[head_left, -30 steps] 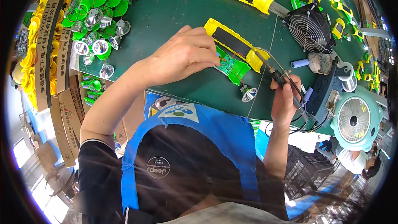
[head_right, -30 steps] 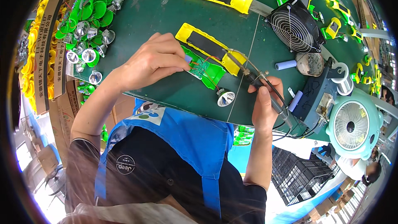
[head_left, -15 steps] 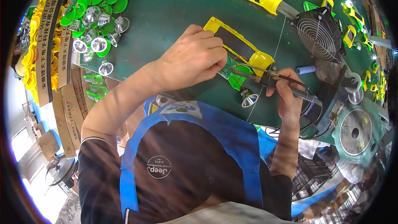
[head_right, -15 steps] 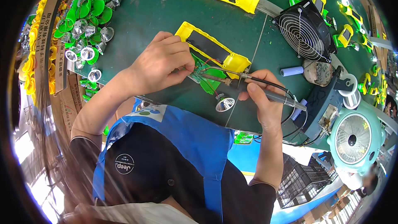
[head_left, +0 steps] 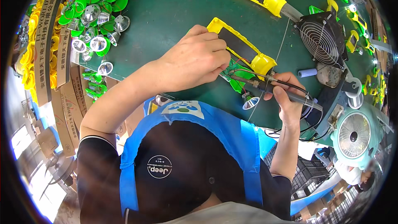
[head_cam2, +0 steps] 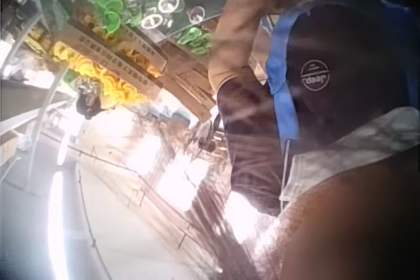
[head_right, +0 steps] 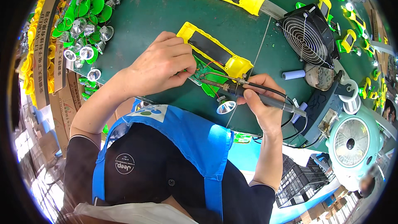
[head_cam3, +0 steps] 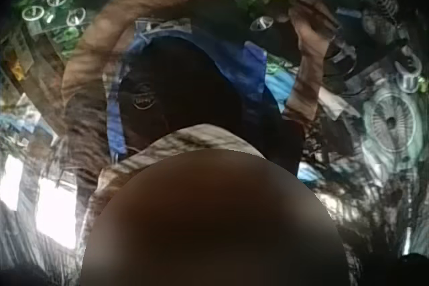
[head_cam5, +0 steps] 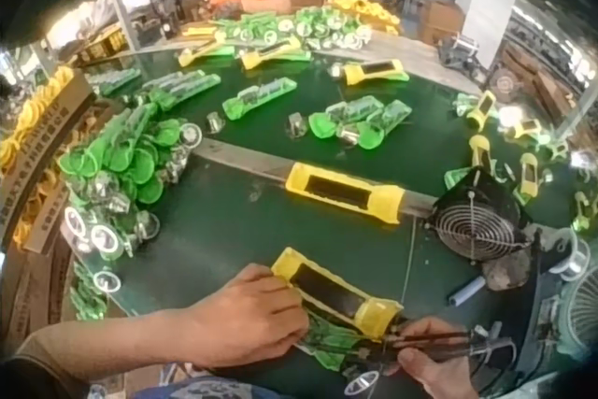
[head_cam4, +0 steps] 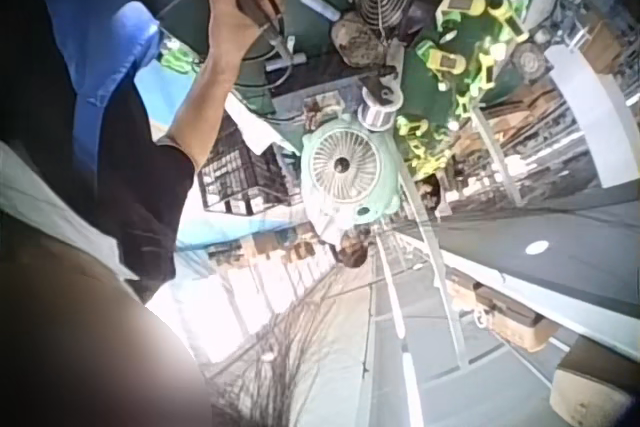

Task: Soldering electronic components and wires to assemble solar-powered flashlight parts.

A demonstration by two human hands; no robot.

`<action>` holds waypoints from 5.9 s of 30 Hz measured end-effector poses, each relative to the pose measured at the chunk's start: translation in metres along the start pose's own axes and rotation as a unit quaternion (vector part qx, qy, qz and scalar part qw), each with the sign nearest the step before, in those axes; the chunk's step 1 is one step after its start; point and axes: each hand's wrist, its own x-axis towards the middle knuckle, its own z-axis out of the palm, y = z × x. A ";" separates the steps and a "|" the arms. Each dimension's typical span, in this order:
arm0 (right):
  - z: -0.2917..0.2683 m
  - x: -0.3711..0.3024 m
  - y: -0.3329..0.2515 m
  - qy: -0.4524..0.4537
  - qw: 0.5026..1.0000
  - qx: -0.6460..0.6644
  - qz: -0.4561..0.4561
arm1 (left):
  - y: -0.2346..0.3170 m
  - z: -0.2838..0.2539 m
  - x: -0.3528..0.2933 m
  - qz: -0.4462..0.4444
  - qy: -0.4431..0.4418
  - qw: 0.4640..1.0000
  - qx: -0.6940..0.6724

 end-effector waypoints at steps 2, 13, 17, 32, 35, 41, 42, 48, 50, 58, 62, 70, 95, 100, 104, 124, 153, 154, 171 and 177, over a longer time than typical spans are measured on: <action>-0.003 -0.001 0.001 -0.002 1.000 -0.016 -0.010 | 0.000 0.000 0.001 0.003 0.004 1.000 -0.007; -0.012 -0.015 0.016 0.086 0.993 0.036 -0.075 | 0.001 -0.001 0.003 0.007 0.001 1.000 -0.002; -0.014 -0.015 0.017 0.091 0.992 0.035 -0.074 | 0.003 -0.001 0.005 0.001 0.001 1.000 -0.011; 0.003 0.005 -0.001 0.162 0.950 -0.072 -0.256 | -0.039 -0.021 0.064 -0.034 -0.108 0.990 0.087; 0.012 0.015 -0.006 0.155 0.947 -0.106 -0.261 | -0.041 -0.031 0.066 0.053 -0.056 0.993 0.091; 0.022 0.074 -0.001 0.095 0.912 -0.169 -0.362 | -0.012 -0.040 -0.007 0.109 0.000 0.980 0.169; 0.024 0.092 -0.001 0.107 0.904 -0.183 -0.372 | -0.011 -0.037 -0.014 0.087 0.002 0.983 0.162; 0.028 0.149 -0.002 0.148 0.858 -0.317 -0.377 | -0.016 -0.023 -0.033 0.091 0.006 0.974 0.206; 0.025 0.132 0.004 0.161 0.870 -0.330 -0.330 | -0.017 -0.024 -0.036 0.106 -0.010 0.969 0.223; -0.004 0.022 0.031 0.162 0.925 -0.217 -0.269 | -0.018 -0.068 -0.050 0.031 -0.022 0.994 0.102; -0.007 0.011 0.041 0.145 0.932 -0.154 -0.295 | -0.038 -0.097 -0.011 -0.016 0.117 0.991 0.054; -0.010 0.011 0.043 0.129 0.933 -0.169 -0.292 | -0.068 0.004 0.229 0.014 0.144 0.989 -0.006; -0.018 0.012 0.033 0.100 0.949 -0.166 -0.250 | -0.091 0.014 0.318 -0.015 0.160 0.962 0.222; -0.014 0.014 0.042 0.101 0.970 -0.078 -0.208 | -0.107 0.008 0.320 -0.301 -0.077 0.938 0.156; -0.009 0.015 0.042 0.109 0.964 -0.032 -0.242 | -0.096 0.019 0.312 -0.310 -0.041 0.935 0.165; -0.012 0.009 0.035 0.139 0.931 -0.206 -0.269 | 0.086 -0.131 -0.189 -0.543 0.305 0.752 -0.214; 0.029 0.054 0.048 0.139 0.893 -0.220 -0.366 | -0.026 -0.114 -0.079 -0.246 0.333 0.883 0.221; 0.029 0.054 0.049 0.136 0.908 -0.175 -0.357 | -0.058 -0.112 -0.026 -0.191 0.323 0.897 0.234; 0.031 0.054 0.037 0.116 0.947 -0.067 -0.292 | -0.061 -0.078 0.021 -0.249 -0.048 0.967 0.012; 0.049 0.071 0.025 0.034 0.938 -0.135 -0.318 | -0.001 -0.038 -0.066 -0.323 -0.024 0.907 -0.271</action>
